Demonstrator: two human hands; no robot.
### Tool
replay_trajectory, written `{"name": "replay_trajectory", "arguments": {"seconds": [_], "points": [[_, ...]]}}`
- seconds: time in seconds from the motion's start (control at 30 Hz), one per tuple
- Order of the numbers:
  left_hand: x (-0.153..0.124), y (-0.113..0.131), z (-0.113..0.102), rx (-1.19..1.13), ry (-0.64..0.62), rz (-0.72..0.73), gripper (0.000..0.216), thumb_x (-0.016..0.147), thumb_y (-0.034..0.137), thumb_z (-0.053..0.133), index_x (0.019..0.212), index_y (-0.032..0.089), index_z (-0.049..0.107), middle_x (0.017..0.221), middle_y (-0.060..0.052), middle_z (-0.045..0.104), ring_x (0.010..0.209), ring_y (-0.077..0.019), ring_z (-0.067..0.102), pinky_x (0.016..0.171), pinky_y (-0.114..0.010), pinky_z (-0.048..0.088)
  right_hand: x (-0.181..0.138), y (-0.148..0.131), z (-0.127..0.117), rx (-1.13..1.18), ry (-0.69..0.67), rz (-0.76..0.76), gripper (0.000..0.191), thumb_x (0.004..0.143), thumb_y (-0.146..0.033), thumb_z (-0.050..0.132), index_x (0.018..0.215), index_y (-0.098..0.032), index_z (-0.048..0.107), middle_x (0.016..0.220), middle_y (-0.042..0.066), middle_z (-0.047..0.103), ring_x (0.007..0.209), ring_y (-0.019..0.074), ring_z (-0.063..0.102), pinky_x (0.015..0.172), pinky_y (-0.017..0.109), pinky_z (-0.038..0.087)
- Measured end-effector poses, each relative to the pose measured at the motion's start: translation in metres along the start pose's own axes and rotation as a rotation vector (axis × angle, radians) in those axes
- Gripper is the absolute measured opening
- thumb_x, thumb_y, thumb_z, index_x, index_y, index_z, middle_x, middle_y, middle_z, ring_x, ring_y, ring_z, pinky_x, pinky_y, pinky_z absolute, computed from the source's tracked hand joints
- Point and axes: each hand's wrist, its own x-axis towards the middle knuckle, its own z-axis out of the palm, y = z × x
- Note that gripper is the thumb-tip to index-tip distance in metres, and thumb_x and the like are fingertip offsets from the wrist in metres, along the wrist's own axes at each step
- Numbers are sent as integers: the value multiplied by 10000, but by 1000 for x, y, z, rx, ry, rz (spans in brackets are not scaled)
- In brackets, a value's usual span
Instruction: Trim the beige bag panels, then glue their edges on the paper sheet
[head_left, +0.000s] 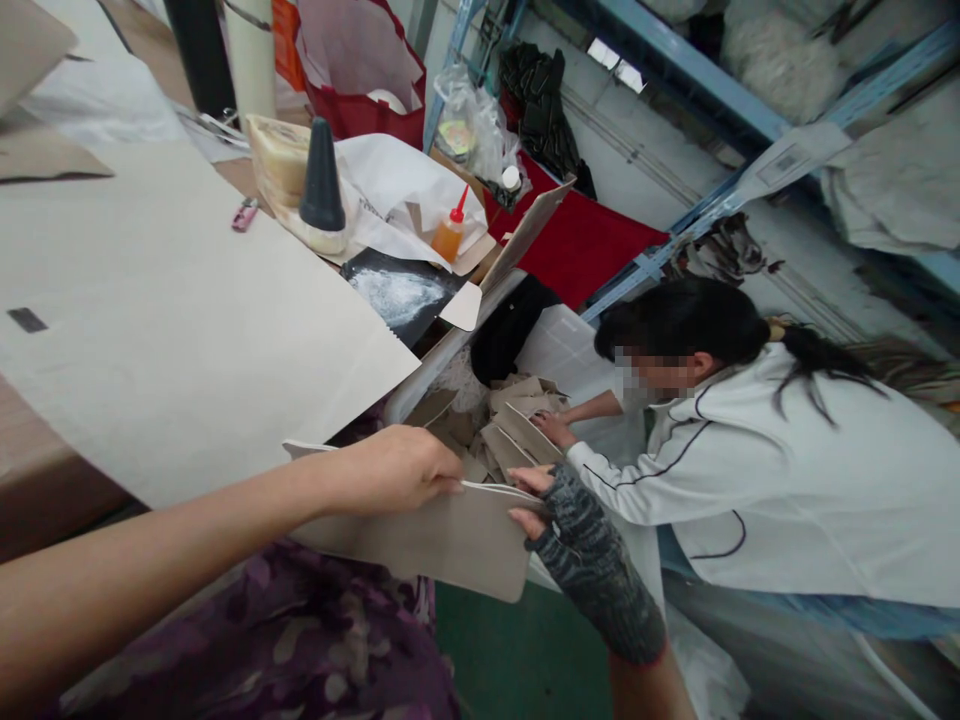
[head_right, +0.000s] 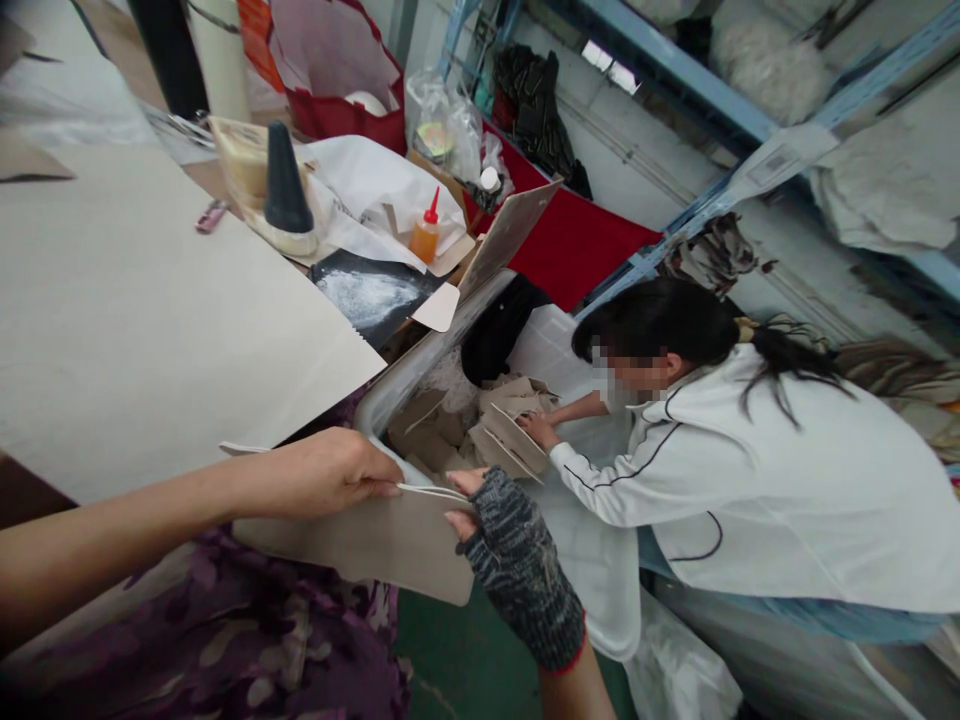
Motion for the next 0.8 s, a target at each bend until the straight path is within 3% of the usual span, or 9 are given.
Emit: {"name": "replay_trajectory", "arguments": {"seconds": [0.1, 0.23, 0.33, 0.57, 0.8], "points": [[0, 1, -3, -19, -9, 15, 202, 853, 202, 495, 739, 180, 661, 668, -3, 652, 585, -110, 558, 541, -176, 344, 2, 2, 0, -76, -17, -60, 266, 878, -251, 477, 1133, -210, 541, 996, 68, 618, 941, 196, 575, 825, 353, 482], [1, 4, -4, -2, -10, 20, 187, 838, 197, 503, 740, 189, 663, 672, -6, 651, 597, -121, 565, 536, -186, 342, 10, -2, 0, -157, 13, -130, 186, 882, -263, 473, 983, -186, 608, 875, 72, 634, 864, 209, 588, 748, 354, 490], [1, 4, -2, 26, 20, -5, 197, 840, 215, 495, 732, 189, 658, 663, -12, 649, 594, -131, 574, 517, -199, 330, 15, -7, -1, -79, 6, -119, 158, 887, -267, 467, 872, -188, 603, 805, 55, 634, 803, 190, 598, 714, 326, 490], [2, 6, 3, 63, 42, -3, 206, 834, 201, 487, 704, 182, 646, 658, -24, 657, 606, -143, 589, 510, -202, 327, 16, -11, -7, 37, -135, -65, 197, 906, -239, 422, 812, -189, 588, 752, 28, 611, 756, 159, 591, 688, 282, 478], [8, 15, 8, 78, 9, -48, 196, 817, 214, 492, 754, 206, 678, 701, -32, 682, 636, -165, 616, 509, -214, 344, 9, -27, 8, -376, -54, -131, 214, 892, -238, 400, 810, -164, 584, 711, 88, 615, 733, 249, 585, 675, 396, 462]]}}
